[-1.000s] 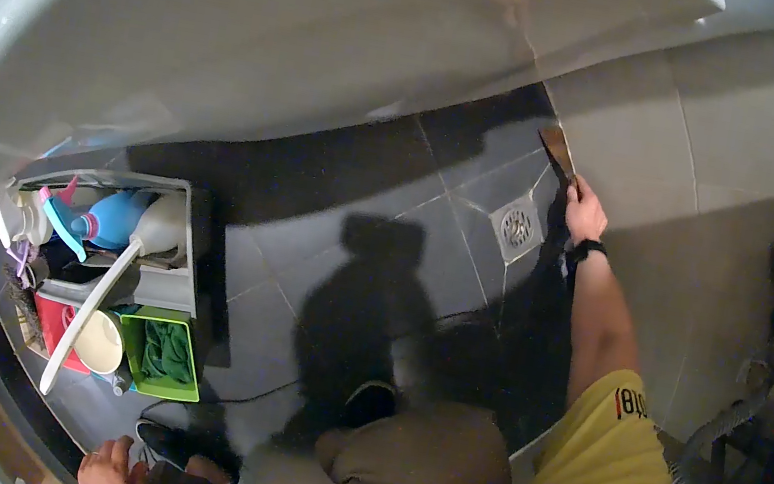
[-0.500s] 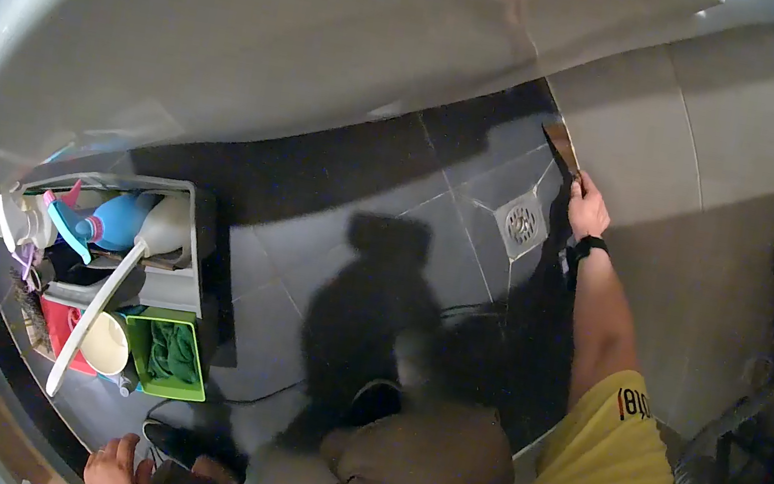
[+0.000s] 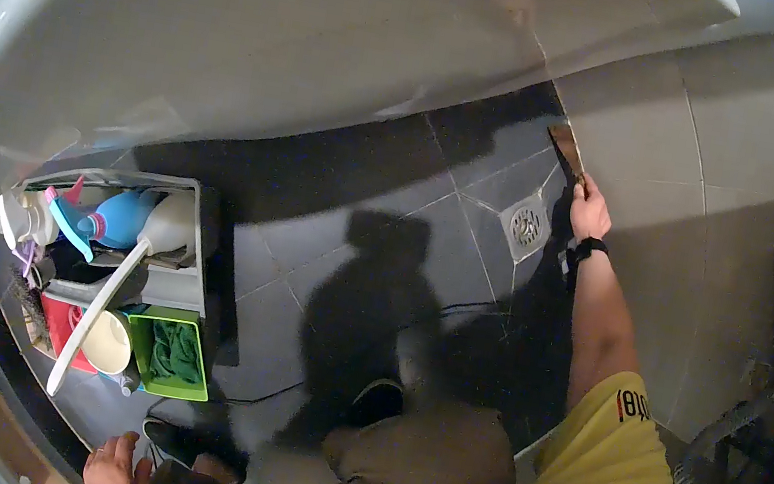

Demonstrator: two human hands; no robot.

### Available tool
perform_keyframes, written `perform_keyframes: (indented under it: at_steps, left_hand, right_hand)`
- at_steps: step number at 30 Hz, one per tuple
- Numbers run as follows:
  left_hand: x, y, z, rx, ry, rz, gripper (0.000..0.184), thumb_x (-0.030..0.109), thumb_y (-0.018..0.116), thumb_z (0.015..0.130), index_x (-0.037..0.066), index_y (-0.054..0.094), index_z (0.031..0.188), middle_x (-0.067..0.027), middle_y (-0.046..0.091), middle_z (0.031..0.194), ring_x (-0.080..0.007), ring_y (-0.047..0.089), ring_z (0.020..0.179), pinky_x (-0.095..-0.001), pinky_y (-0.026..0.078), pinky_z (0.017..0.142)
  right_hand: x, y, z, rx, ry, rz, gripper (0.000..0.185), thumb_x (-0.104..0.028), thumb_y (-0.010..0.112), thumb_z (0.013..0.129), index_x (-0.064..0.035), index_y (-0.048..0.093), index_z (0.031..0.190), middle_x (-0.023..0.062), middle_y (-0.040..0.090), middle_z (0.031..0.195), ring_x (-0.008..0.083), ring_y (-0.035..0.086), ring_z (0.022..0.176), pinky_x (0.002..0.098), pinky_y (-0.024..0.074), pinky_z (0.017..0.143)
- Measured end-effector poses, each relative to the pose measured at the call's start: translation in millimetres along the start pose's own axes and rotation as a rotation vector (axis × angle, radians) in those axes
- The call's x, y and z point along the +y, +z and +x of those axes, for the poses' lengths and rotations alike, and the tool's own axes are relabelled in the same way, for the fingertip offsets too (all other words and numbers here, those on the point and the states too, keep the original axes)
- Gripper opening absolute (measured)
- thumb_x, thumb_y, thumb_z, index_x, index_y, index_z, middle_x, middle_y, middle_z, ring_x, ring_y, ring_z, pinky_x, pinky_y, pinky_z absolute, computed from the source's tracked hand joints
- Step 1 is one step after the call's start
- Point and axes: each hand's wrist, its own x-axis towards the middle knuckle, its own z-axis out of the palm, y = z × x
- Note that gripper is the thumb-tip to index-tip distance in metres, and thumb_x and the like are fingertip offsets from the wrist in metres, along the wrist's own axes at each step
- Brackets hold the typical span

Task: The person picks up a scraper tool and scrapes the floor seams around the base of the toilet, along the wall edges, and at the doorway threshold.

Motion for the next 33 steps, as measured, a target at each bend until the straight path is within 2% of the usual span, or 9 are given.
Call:
perform_keyframes:
  at_steps: [2,15,17,18,20,23,30,32,33]
  left_hand:
    - [-7,2,0,-0.12,-0.011,0.172,0.038,0.012,0.065,0.068,0.008,0.054,0.104,-0.011,0.062,0.086,-0.0301,0.062,0.078,-0.0412,0.048,0.069]
    - [1,-6,0,-0.006,-0.016,0.07,0.04,0.009,0.068,0.065,0.008,0.055,0.103,-0.011,0.063,0.088,-0.0304,0.062,0.079,-0.0406,0.049,0.069]
    - [10,-16,0,-0.005,0.175,0.185,0.031,0.026,0.051,0.088,0.008,0.055,0.114,-0.0161,0.062,0.093,-0.0332,0.06,0.077,-0.039,0.048,0.064]
    - [11,-18,-1,0.001,0.174,0.181,0.031,0.026,0.051,0.088,0.008,0.055,0.114,-0.0161,0.062,0.093,-0.0332,0.06,0.077,-0.039,0.048,0.064]
    - [12,-21,0,-0.101,0.063,0.195,0.033,0.027,0.051,0.088,0.008,0.055,0.115,-0.0156,0.063,0.094,-0.033,0.06,0.079,-0.0399,0.048,0.065]
    - [9,-18,-1,0.008,0.149,0.148,0.033,0.026,0.052,0.087,0.01,0.055,0.115,-0.0146,0.063,0.095,-0.0326,0.06,0.08,-0.0402,0.049,0.066]
    - [1,-15,0,-0.043,0.081,0.142,0.033,0.024,0.054,0.086,0.013,0.054,0.117,-0.013,0.063,0.097,-0.0316,0.061,0.081,-0.0394,0.049,0.066]
    - [-9,-1,2,-0.101,-0.033,0.141,0.04,0.008,0.068,0.065,0.008,0.055,0.103,-0.0111,0.064,0.088,-0.0306,0.062,0.079,-0.04,0.049,0.069]
    - [-12,1,1,-0.096,-0.034,0.136,0.04,0.008,0.068,0.065,0.008,0.055,0.103,-0.0111,0.064,0.088,-0.0306,0.062,0.079,-0.04,0.049,0.069]
  right_hand:
    - [1,-5,-8,-0.008,0.038,-0.001,0.038,-0.033,0.049,0.086,-0.0242,0.053,0.123,0.0113,0.062,0.109,0.0323,0.057,0.101,0.0419,0.0446,0.084]
    - [-9,-8,-8,0.009,0.012,0.006,0.037,-0.032,0.05,0.087,-0.0247,0.053,0.123,0.0096,0.062,0.108,0.0315,0.058,0.099,0.0406,0.0454,0.082]
    - [-7,-9,-10,0.012,0.032,-0.021,0.036,-0.032,0.05,0.087,-0.0244,0.054,0.122,0.0098,0.062,0.109,0.0315,0.058,0.1,0.0411,0.0456,0.082]
    - [-8,-10,-10,0.017,0.04,-0.031,0.035,-0.032,0.05,0.087,-0.0242,0.054,0.121,0.0098,0.062,0.109,0.0315,0.058,0.1,0.0413,0.0457,0.082]
    - [-6,-6,-6,0.052,0.004,-0.027,0.035,-0.033,0.05,0.087,-0.0241,0.054,0.121,0.0095,0.061,0.11,0.0313,0.057,0.1,0.0416,0.0455,0.082]
    - [-8,-5,0,0.064,0.0,-0.044,0.036,-0.033,0.052,0.086,-0.0245,0.054,0.121,0.009,0.061,0.11,0.0307,0.057,0.1,0.0409,0.0449,0.083]
    - [-23,-20,-5,0.004,0.042,-0.057,0.036,-0.032,0.052,0.086,-0.0241,0.055,0.121,0.0083,0.063,0.107,0.0302,0.058,0.099,0.0411,0.0461,0.081]
    - [-7,-8,-2,0.035,0.016,0.005,0.036,-0.032,0.052,0.086,-0.0235,0.055,0.121,0.0085,0.063,0.106,0.0304,0.059,0.099,0.041,0.0462,0.08]
    - [-9,-9,-6,0.062,-0.002,0.0,0.036,-0.032,0.051,0.086,-0.0228,0.055,0.121,0.0086,0.063,0.106,0.0305,0.059,0.099,0.041,0.0461,0.08]
